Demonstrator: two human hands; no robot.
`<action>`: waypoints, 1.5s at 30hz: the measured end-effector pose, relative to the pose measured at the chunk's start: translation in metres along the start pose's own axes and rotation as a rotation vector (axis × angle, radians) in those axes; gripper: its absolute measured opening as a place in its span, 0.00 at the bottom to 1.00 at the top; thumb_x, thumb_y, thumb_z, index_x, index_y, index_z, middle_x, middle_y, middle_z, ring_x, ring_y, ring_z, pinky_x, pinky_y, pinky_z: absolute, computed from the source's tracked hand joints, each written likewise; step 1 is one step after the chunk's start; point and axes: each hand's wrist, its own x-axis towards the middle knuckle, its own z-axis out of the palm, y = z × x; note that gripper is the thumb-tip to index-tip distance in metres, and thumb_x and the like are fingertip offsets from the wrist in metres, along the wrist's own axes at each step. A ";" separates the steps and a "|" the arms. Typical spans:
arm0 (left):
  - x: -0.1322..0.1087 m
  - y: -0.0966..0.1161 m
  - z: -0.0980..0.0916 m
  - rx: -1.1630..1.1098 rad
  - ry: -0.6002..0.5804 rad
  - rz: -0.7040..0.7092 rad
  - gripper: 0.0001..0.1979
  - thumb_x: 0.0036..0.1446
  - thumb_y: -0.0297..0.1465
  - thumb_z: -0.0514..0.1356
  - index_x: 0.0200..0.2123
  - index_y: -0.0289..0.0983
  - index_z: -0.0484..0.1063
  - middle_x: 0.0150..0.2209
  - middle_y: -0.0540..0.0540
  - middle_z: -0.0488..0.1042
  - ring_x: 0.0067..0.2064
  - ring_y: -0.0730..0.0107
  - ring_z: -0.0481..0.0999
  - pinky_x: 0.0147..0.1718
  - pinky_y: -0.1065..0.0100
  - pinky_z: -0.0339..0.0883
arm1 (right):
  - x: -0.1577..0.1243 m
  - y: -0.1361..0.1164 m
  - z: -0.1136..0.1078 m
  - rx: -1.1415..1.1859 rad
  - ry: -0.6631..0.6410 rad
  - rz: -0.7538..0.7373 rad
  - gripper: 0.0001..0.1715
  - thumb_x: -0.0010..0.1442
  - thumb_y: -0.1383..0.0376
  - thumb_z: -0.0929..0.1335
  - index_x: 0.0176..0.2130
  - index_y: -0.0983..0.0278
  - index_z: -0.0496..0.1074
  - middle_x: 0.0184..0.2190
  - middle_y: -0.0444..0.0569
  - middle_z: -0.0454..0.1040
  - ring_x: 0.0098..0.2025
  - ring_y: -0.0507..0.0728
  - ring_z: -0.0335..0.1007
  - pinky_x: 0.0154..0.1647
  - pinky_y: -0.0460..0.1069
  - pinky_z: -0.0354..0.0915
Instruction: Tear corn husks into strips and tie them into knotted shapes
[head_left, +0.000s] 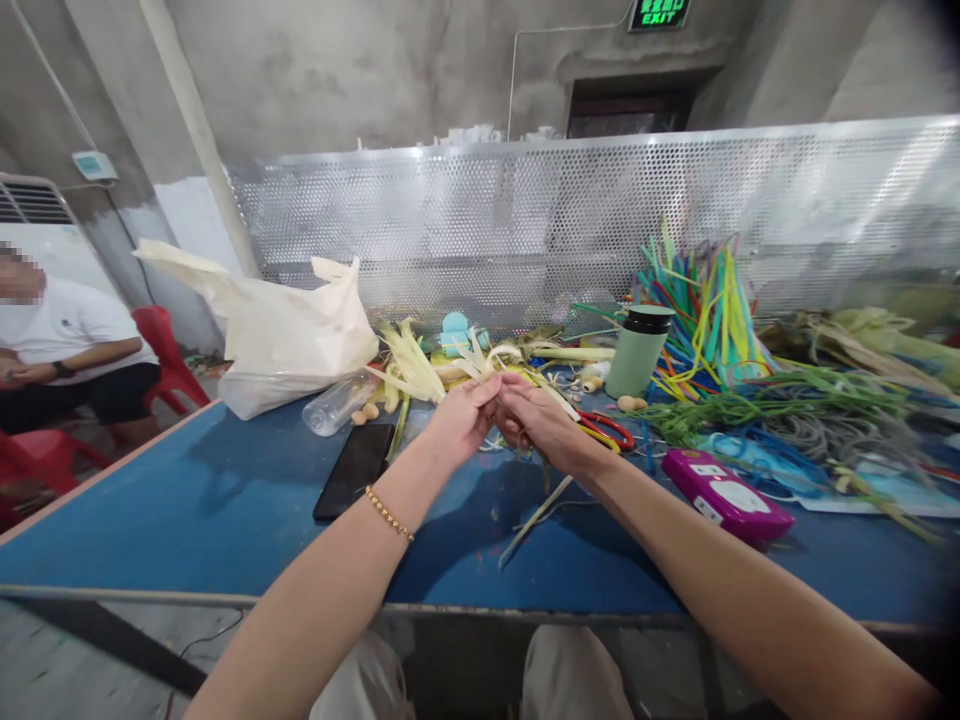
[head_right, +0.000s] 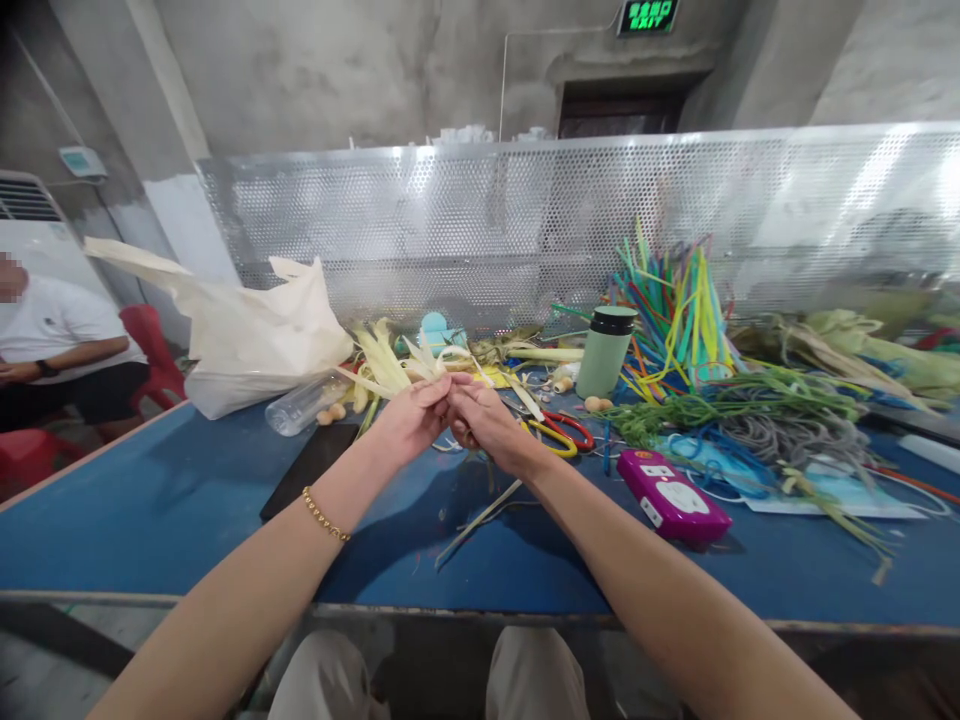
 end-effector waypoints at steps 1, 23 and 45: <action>-0.001 0.001 0.001 0.002 -0.004 0.001 0.09 0.58 0.33 0.64 0.36 0.31 0.77 0.26 0.48 0.74 0.26 0.76 0.70 0.30 0.73 0.67 | -0.001 -0.001 0.000 -0.041 0.001 -0.013 0.33 0.57 0.39 0.68 0.23 0.62 0.60 0.15 0.38 0.58 0.15 0.46 0.51 0.15 0.42 0.48; -0.013 0.008 0.003 0.172 -0.222 -0.268 0.12 0.65 0.35 0.58 0.40 0.30 0.74 0.30 0.41 0.79 0.27 0.67 0.79 0.27 0.69 0.71 | -0.002 -0.023 -0.040 -0.187 0.170 -0.220 0.26 0.51 0.48 0.75 0.22 0.65 0.68 0.18 0.44 0.69 0.21 0.49 0.62 0.23 0.46 0.59; -0.020 0.012 0.000 0.105 -0.520 -0.372 0.13 0.64 0.37 0.60 0.40 0.30 0.75 0.21 0.58 0.49 0.19 0.83 0.48 0.21 0.75 0.54 | -0.006 -0.021 -0.037 -0.042 -0.044 -0.224 0.18 0.54 0.54 0.76 0.33 0.67 0.76 0.22 0.43 0.70 0.19 0.47 0.57 0.19 0.45 0.54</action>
